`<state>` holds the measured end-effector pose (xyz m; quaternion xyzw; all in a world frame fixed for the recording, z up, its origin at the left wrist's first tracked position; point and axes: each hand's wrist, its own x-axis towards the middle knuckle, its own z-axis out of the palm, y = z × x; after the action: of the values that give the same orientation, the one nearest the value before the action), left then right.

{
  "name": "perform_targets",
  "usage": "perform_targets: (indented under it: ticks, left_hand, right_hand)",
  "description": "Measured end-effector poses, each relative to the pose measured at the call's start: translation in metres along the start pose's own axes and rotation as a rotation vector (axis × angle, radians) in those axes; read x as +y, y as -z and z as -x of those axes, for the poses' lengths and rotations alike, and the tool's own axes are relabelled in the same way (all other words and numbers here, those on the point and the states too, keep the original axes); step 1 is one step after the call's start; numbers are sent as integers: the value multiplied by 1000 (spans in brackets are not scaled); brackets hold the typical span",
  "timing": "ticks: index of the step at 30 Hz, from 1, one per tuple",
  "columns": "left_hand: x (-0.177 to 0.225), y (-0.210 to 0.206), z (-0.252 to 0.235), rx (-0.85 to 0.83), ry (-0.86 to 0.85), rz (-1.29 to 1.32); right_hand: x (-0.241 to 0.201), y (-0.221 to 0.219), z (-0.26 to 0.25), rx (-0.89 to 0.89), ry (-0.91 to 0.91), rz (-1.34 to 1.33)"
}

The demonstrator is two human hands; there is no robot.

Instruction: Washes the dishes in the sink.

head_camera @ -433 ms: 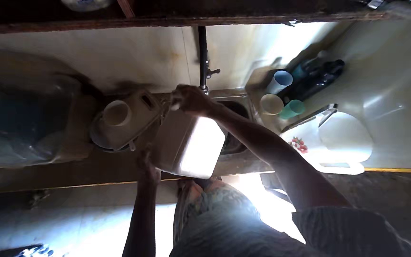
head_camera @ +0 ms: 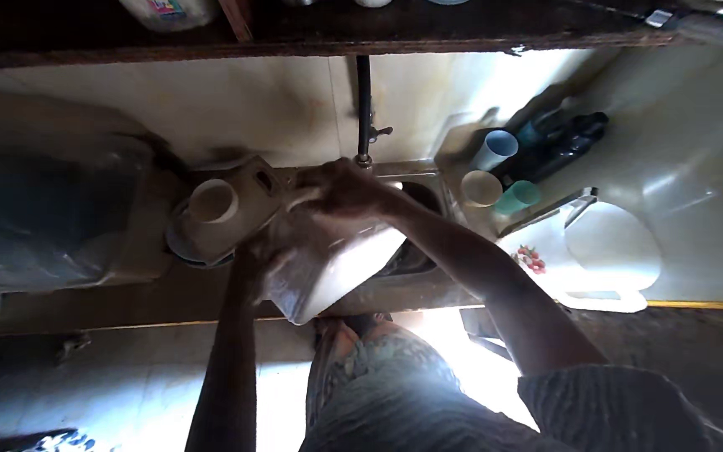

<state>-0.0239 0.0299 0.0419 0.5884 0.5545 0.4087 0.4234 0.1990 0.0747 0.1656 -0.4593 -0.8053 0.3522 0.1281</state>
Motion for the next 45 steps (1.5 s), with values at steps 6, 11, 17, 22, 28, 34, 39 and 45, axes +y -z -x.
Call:
perform_targets:
  ticks: [6, 11, 17, 22, 28, 34, 39, 45]
  left_hand:
    - [-4, -20, -12, 391, -195, 386]
    - [-14, -20, -5, 311, -133, 447]
    - [-13, -31, -2, 270, -45, 473]
    - [-34, -11, 19, 299, 21, 471]
    - [-3, 6, -1, -116, 132, -258]
    - [-12, -43, -4, 33, 181, -182]
    - [-34, -47, 11, 120, 60, -19]
    - [-29, -38, 17, 115, 113, -78]
  right_hand:
    - [78, -19, -28, 305, 339, -25]
    - [107, -36, -15, 376, 238, 54]
    - [71, -50, -6, 254, 413, 183]
    - [136, -33, -1, 110, 211, 328]
    - [140, -51, 9, 191, 252, 300]
    - [99, -134, 14, 529, 263, 131]
    - [127, -110, 13, 462, 174, -189]
    - [165, -88, 20, 633, -90, 75]
